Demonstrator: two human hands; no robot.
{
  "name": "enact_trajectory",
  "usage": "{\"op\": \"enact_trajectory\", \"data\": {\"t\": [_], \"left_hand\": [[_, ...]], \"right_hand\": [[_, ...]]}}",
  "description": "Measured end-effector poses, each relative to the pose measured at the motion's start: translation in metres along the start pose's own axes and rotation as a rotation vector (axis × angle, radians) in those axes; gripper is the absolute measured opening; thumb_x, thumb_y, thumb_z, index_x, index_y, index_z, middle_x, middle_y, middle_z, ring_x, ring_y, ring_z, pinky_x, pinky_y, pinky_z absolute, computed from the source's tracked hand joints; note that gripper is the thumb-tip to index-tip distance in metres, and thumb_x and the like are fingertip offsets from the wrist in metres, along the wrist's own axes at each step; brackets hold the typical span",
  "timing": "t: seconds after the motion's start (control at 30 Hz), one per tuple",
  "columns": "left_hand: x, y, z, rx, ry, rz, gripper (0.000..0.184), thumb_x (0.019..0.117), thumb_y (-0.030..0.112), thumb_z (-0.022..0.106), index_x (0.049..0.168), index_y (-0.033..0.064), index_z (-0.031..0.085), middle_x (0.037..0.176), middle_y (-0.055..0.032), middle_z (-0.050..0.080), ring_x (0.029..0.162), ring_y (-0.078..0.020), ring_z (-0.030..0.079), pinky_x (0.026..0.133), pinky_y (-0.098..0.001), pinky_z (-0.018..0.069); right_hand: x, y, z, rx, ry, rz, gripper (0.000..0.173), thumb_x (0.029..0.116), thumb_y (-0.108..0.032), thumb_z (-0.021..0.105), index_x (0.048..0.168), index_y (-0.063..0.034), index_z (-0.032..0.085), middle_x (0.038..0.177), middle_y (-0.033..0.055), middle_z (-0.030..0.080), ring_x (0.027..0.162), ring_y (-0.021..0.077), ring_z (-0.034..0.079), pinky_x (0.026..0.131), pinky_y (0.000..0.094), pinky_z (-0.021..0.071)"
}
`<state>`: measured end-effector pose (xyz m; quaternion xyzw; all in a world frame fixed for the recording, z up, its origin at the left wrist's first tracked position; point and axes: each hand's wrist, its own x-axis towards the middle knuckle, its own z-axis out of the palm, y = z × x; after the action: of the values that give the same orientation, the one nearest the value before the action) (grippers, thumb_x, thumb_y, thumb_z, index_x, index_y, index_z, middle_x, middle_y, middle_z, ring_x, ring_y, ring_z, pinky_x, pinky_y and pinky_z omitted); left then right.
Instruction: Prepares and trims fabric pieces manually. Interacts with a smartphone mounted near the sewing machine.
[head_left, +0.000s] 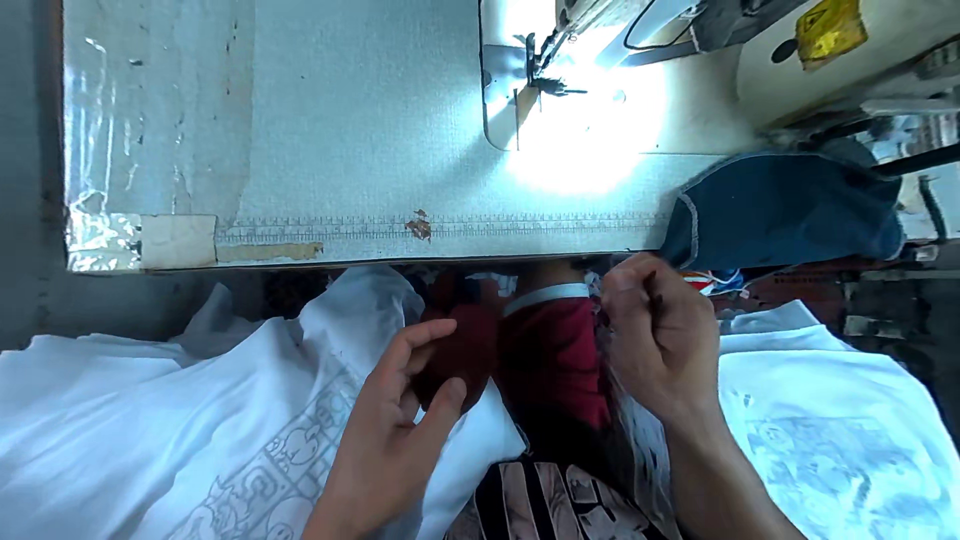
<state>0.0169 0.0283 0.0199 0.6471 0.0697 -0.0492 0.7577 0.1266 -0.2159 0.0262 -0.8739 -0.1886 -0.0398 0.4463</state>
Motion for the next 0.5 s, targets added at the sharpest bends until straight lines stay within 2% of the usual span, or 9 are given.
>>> {"op": "enact_trajectory", "data": {"t": [0.07, 0.1, 0.17, 0.23, 0.27, 0.33, 0.37, 0.43, 0.5], "left_hand": [[0.001, 0.000, 0.000, 0.002, 0.009, 0.009, 0.041, 0.0982, 0.005, 0.059, 0.137, -0.0023, 0.048, 0.121, -0.0093, 0.071, 0.107, -0.0175, 0.071, 0.087, -0.0316, 0.0619], [0.001, 0.000, -0.001, 0.006, 0.014, 0.012, 0.041, 0.0988, 0.007, 0.059, 0.137, -0.0028, 0.049, 0.121, -0.0095, 0.070, 0.107, -0.0177, 0.070, 0.087, -0.0317, 0.0617], [0.002, 0.000, -0.002, 0.002, 0.026, 0.016, 0.040, 0.0995, 0.007, 0.058, 0.137, -0.0034, 0.048, 0.122, -0.0102, 0.070, 0.108, -0.0183, 0.070, 0.089, -0.0324, 0.0613], [0.003, -0.002, -0.003, -0.034, 0.030, 0.016, 0.041, 0.0994, 0.007, 0.058, 0.138, -0.0033, 0.048, 0.123, -0.0118, 0.069, 0.110, -0.0201, 0.070, 0.092, -0.0349, 0.0607], [0.004, -0.003, -0.003, -0.060, 0.028, 0.012, 0.042, 0.0991, 0.007, 0.059, 0.138, -0.0034, 0.048, 0.124, -0.0126, 0.069, 0.110, -0.0210, 0.069, 0.092, -0.0359, 0.0605], [0.006, -0.006, -0.005, -0.106, 0.022, -0.008, 0.043, 0.0983, 0.007, 0.061, 0.138, -0.0034, 0.048, 0.124, -0.0133, 0.068, 0.111, -0.0217, 0.069, 0.093, -0.0368, 0.0602], [0.007, -0.007, -0.008, -0.123, 0.023, -0.020, 0.044, 0.0979, 0.006, 0.061, 0.139, -0.0031, 0.048, 0.124, -0.0132, 0.068, 0.111, -0.0217, 0.069, 0.094, -0.0368, 0.0599], [0.007, -0.008, -0.014, -0.148, 0.052, -0.057, 0.042, 0.0970, 0.006, 0.061, 0.137, -0.0019, 0.051, 0.123, -0.0128, 0.069, 0.109, -0.0207, 0.069, 0.093, -0.0365, 0.0598], [0.008, -0.007, -0.021, -0.176, 0.101, -0.104, 0.042, 0.0951, 0.003, 0.060, 0.136, -0.0005, 0.053, 0.122, -0.0124, 0.069, 0.108, -0.0201, 0.070, 0.091, -0.0361, 0.0603]], "right_hand": [[-0.002, 0.001, 0.003, 0.040, -0.088, -0.006, 0.029, 0.1079, -0.027, 0.051, 0.089, -0.0075, 0.062, 0.075, -0.0049, 0.053, 0.062, -0.0035, 0.047, 0.055, 0.0133, 0.0406], [-0.004, 0.000, 0.006, 0.078, -0.161, -0.001, 0.027, 0.1068, -0.027, 0.054, 0.092, -0.0070, 0.065, 0.079, -0.0040, 0.057, 0.065, -0.0031, 0.050, 0.057, 0.0135, 0.0434], [-0.010, -0.007, 0.015, 0.176, -0.331, 0.020, 0.025, 0.1026, -0.031, 0.063, 0.104, -0.0063, 0.070, 0.090, -0.0007, 0.065, 0.072, -0.0007, 0.056, 0.062, 0.0162, 0.0488], [-0.018, -0.015, 0.029, 0.221, -0.436, 0.010, 0.040, 0.0948, -0.035, 0.074, 0.121, -0.0055, 0.069, 0.105, 0.0044, 0.068, 0.078, 0.0014, 0.058, 0.065, 0.0169, 0.0496], [-0.021, -0.017, 0.037, 0.219, -0.426, -0.026, 0.041, 0.0931, -0.031, 0.077, 0.124, -0.0045, 0.069, 0.110, 0.0071, 0.069, 0.084, 0.0036, 0.062, 0.071, 0.0181, 0.0542], [-0.025, -0.015, 0.046, 0.265, -0.325, -0.098, 0.021, 0.0942, -0.013, 0.071, 0.111, -0.0011, 0.073, 0.104, 0.0083, 0.071, 0.087, 0.0047, 0.066, 0.075, 0.0172, 0.0567], [-0.022, -0.013, 0.043, 0.296, -0.282, -0.095, 0.015, 0.0965, -0.012, 0.069, 0.106, -0.0008, 0.074, 0.100, 0.0069, 0.072, 0.086, 0.0042, 0.067, 0.075, 0.0172, 0.0571], [-0.016, -0.006, 0.025, 0.332, -0.201, -0.039, 0.013, 0.0992, -0.014, 0.068, 0.102, -0.0030, 0.075, 0.098, 0.0021, 0.074, 0.084, 0.0025, 0.068, 0.075, 0.0186, 0.0585], [-0.010, 0.005, -0.002, 0.298, -0.095, 0.032, 0.012, 0.0993, -0.018, 0.069, 0.102, -0.0078, 0.075, 0.092, -0.0036, 0.073, 0.074, -0.0011, 0.063, 0.065, 0.0158, 0.0537]]}}
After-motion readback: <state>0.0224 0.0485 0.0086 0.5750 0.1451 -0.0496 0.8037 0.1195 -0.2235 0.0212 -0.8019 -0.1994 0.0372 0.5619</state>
